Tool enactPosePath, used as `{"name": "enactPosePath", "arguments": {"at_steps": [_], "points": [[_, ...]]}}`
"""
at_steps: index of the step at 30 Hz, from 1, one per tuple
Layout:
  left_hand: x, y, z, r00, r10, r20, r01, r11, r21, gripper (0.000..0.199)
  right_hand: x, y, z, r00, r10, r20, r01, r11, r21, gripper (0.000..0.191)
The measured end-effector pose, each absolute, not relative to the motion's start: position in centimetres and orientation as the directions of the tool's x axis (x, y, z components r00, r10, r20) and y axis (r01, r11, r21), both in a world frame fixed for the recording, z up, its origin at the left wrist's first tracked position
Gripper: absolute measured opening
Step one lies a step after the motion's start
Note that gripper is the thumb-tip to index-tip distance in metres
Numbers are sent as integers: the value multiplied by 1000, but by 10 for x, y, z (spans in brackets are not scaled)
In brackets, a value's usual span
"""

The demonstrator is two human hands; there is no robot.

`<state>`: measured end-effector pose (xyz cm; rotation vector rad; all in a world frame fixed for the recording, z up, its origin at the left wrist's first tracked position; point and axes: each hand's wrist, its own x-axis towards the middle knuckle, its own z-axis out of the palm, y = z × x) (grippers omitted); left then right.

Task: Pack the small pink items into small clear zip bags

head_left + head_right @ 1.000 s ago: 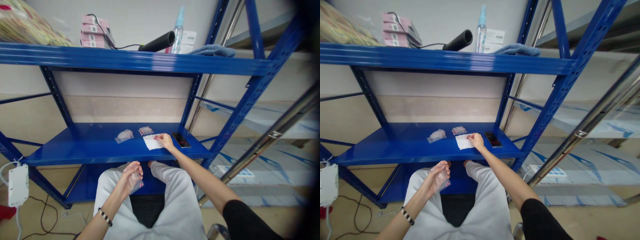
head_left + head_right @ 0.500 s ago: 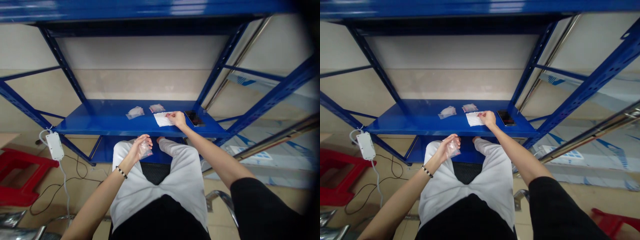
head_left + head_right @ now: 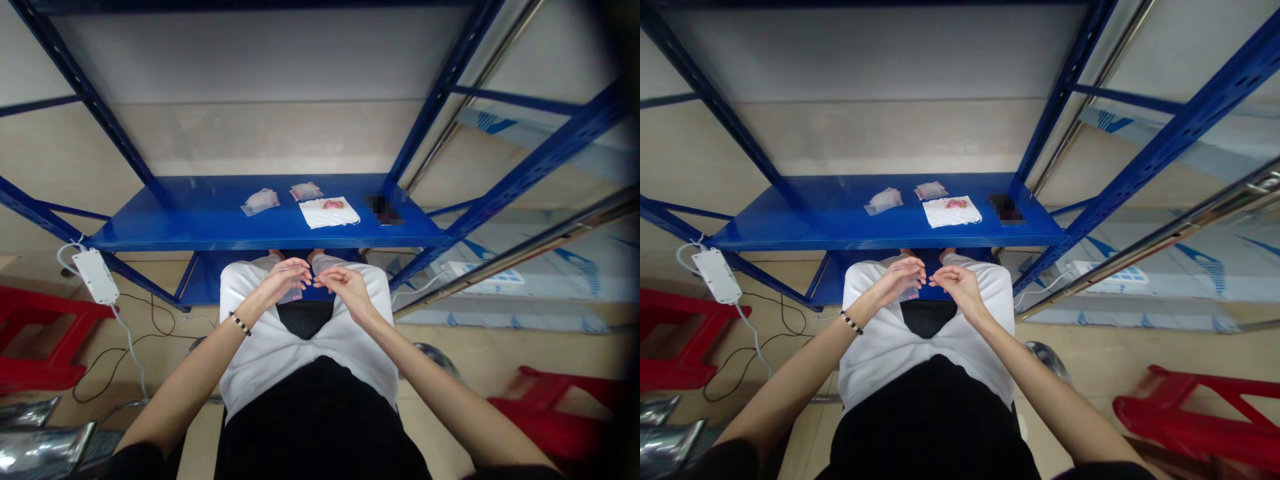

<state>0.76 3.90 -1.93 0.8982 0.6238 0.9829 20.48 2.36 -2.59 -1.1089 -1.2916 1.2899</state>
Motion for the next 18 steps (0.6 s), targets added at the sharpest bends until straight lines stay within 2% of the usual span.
{"name": "enactPosePath", "arguments": {"at_steps": [4,9,14,18], "points": [[10,38,-22,466,880,-95,-383,297,875,30,204,34,-19,-99,995,30,-54,25,-998,37],[17,29,-30,516,849,-113,-299,302,905,30,202,30,-20,-105,988,111,-38,108,-993,34],[23,24,-43,549,823,-144,-290,349,891,34,197,15,-21,-231,958,169,93,194,-977,30],[24,26,-44,577,802,-155,-288,378,880,39,195,18,-16,-257,948,187,198,241,-950,28]]}}
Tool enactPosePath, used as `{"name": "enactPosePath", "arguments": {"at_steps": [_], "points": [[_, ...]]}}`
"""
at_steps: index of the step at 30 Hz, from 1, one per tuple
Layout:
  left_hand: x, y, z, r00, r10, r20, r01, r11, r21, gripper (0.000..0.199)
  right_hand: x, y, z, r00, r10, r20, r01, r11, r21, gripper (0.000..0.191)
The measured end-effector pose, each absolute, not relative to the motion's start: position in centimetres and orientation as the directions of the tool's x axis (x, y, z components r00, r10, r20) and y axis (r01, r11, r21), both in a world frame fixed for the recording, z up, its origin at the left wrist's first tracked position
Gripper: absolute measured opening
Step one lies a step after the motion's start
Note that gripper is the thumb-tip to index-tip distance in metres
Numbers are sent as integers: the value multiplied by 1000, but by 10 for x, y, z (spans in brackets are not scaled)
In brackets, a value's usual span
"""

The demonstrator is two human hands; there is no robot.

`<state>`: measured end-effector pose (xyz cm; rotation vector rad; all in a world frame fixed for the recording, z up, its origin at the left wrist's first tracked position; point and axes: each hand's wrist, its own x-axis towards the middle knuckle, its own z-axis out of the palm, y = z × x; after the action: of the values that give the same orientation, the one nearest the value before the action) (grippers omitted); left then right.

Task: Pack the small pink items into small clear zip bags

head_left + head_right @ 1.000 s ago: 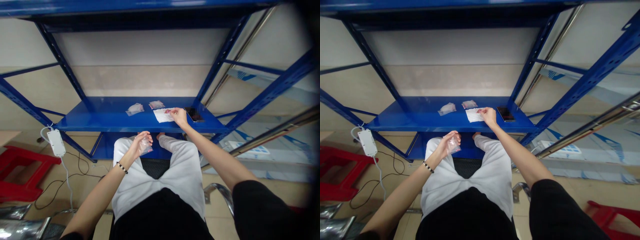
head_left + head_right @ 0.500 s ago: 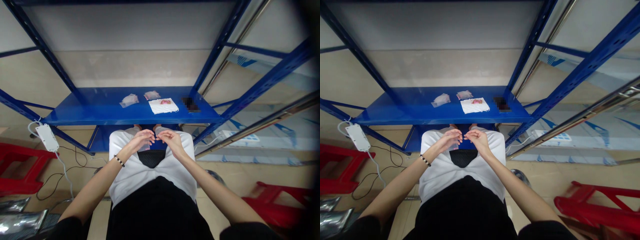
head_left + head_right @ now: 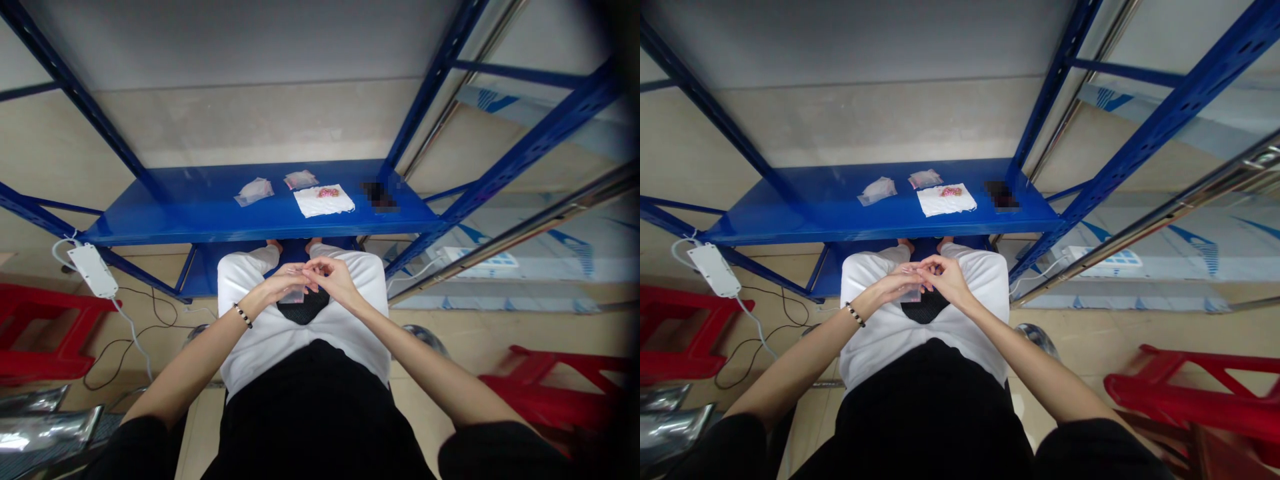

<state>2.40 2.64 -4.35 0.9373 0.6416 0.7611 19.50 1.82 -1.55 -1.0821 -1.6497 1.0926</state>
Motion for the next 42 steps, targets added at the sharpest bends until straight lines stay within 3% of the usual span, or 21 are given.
{"name": "enactPosePath", "arguments": {"at_steps": [12,29,42], "points": [[29,20,-37,651,744,-152,-166,334,928,30,197,22,-23,-372,841,394,275,505,-818,17],[28,20,-36,647,752,-124,-249,362,898,34,195,28,-25,-423,865,269,178,371,-911,25],[27,21,-40,632,769,-95,-320,371,872,30,192,24,-22,-415,861,294,152,384,-911,30]]}}
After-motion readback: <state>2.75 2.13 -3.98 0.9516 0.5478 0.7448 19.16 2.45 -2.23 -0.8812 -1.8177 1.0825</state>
